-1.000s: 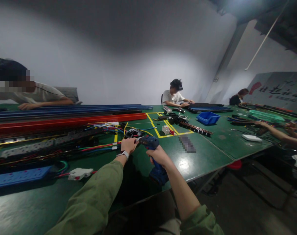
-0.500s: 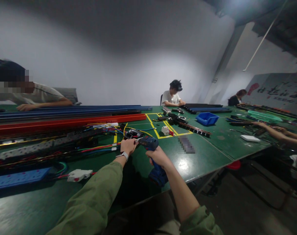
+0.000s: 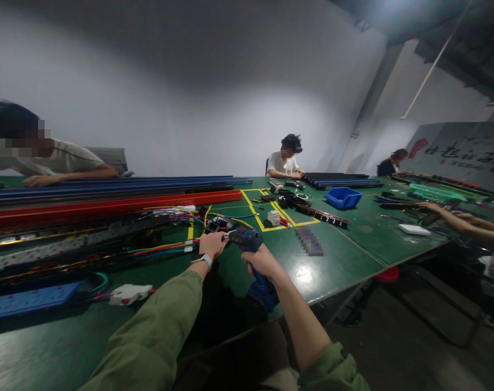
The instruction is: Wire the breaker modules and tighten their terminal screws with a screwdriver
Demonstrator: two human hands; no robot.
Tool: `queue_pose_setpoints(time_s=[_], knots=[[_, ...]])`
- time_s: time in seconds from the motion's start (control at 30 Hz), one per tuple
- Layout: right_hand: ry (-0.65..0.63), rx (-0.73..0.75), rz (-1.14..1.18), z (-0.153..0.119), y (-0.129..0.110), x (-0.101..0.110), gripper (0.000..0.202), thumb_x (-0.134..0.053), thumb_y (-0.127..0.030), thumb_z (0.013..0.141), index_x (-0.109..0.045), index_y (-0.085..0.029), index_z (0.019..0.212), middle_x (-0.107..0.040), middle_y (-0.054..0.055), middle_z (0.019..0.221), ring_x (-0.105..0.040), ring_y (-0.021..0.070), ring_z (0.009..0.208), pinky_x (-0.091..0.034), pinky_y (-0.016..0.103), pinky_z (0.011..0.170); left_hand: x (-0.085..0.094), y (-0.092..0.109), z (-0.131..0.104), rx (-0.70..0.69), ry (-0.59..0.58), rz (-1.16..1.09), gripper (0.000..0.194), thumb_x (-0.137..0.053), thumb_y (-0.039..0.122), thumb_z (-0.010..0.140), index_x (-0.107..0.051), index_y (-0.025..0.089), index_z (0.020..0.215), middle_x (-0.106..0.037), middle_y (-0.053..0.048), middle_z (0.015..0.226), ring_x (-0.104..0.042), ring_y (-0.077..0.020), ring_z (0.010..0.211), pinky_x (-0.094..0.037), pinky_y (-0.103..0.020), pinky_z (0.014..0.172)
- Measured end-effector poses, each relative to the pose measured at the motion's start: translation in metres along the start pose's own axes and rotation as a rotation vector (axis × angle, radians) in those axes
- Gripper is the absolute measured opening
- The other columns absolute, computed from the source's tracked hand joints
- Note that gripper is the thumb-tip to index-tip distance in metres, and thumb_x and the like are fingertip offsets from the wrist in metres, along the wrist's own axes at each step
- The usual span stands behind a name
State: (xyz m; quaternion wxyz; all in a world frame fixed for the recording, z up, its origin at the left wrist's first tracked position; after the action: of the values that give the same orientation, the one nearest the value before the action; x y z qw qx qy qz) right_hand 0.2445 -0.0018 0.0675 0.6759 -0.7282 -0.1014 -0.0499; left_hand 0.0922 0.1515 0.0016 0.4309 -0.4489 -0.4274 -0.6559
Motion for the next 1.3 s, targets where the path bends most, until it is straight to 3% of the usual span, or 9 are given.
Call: queue_pose_setpoints(time_s=[1.3], knots=[[0.017,0.013,0.004,0.0005,0.0008,0.0009,0.008,-0.057,-0.015,0.071,-0.056,-0.018,0.078,-0.048,-0.007,0.048,-0.048,0.0115,0.036,-0.035,0.021,0.035,-0.0021,-0.0004,-0.0007,-0.056,0.034,-0.005,0.047,-0.034,0.055,0.097,-0.069,0.029,0.115,-0.075,-0.011,0.107,-0.066,-0.0305,0.101,-0.039,-0.042,0.087]])
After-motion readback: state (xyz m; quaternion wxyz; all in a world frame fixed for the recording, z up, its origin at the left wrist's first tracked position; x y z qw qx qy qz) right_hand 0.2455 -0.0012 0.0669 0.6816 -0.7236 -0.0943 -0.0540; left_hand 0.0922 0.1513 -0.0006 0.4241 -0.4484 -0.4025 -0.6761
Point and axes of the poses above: each hand's wrist, its own z-axis towards the middle knuckle, its own x-axis out of the back of the hand, y = z × x, the point moved 8 cm from there along z, towards the middle knuckle
